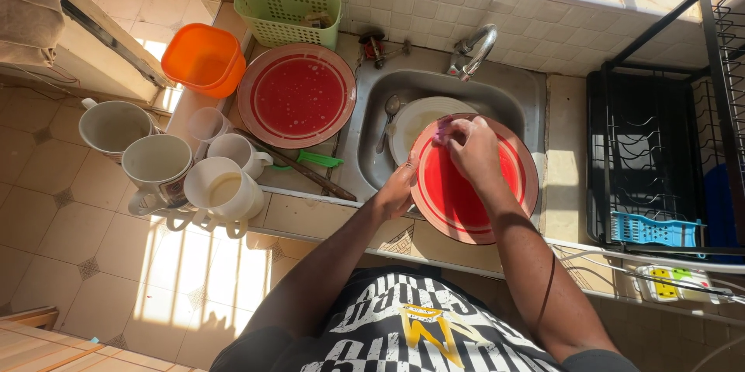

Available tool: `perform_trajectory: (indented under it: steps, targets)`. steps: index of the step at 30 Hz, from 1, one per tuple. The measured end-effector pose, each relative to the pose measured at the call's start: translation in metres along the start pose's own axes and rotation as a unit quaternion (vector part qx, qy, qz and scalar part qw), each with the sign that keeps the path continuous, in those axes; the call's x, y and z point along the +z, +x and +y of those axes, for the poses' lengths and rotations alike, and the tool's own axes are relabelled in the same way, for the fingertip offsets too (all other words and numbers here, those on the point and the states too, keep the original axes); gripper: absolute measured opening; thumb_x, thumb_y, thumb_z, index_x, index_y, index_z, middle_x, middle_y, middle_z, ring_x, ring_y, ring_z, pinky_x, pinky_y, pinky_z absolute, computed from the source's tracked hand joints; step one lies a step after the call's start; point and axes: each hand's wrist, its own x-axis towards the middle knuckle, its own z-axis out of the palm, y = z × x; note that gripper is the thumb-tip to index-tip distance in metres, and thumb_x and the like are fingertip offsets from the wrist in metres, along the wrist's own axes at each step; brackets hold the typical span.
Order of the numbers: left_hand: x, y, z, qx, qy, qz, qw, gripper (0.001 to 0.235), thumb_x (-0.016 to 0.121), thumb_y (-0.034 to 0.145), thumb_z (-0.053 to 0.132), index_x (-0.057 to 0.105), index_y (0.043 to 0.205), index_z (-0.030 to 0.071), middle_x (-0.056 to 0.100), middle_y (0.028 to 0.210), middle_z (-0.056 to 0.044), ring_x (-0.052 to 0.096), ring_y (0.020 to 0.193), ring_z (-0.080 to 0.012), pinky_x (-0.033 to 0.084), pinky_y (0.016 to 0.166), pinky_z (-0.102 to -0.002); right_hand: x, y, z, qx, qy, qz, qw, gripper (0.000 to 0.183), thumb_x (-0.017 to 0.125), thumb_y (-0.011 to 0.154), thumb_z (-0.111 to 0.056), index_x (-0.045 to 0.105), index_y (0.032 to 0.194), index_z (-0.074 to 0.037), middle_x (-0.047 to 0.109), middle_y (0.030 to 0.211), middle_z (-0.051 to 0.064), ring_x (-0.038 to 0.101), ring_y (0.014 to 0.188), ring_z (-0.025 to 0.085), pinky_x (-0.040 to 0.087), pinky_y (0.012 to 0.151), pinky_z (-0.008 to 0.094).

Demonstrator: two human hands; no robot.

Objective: Washing a red plate in a sink using a sponge

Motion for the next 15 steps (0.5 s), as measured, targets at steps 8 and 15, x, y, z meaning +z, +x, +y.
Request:
perform_trajectory:
  steps: [8,15]
  targets:
    - [0.001,0.000,0.001,0.005,0.013,-0.005,1.000,0.058,0.043,0.108,0.054,0.057,0.141,0.008,0.068,0.122,-0.017,0.071,0.104,-0.0298,0.058,0.089,-0.051,0.001,-0.018,-0.011,-0.043,0.034,-0.029,0.998,0.009,0.075,0.081,-0.020,0.077,0.088,-0.027,0.068,0.096,0.008,0.070,0.096,0.037,0.058,0.084,0.048]
    - [0.010,-0.009,0.009,0.017,0.009,-0.005,1.000,0.060,0.041,0.109,0.053,0.054,0.143,0.005,0.064,0.128,-0.019,0.067,0.110,-0.0303,0.054,0.097,-0.052,-0.007,-0.041,-0.052,-0.035,0.060,-0.041,0.997,0.011,0.074,0.079,-0.018,0.078,0.085,-0.026,0.071,0.100,0.007,0.070,0.100,0.039,0.058,0.085,0.050]
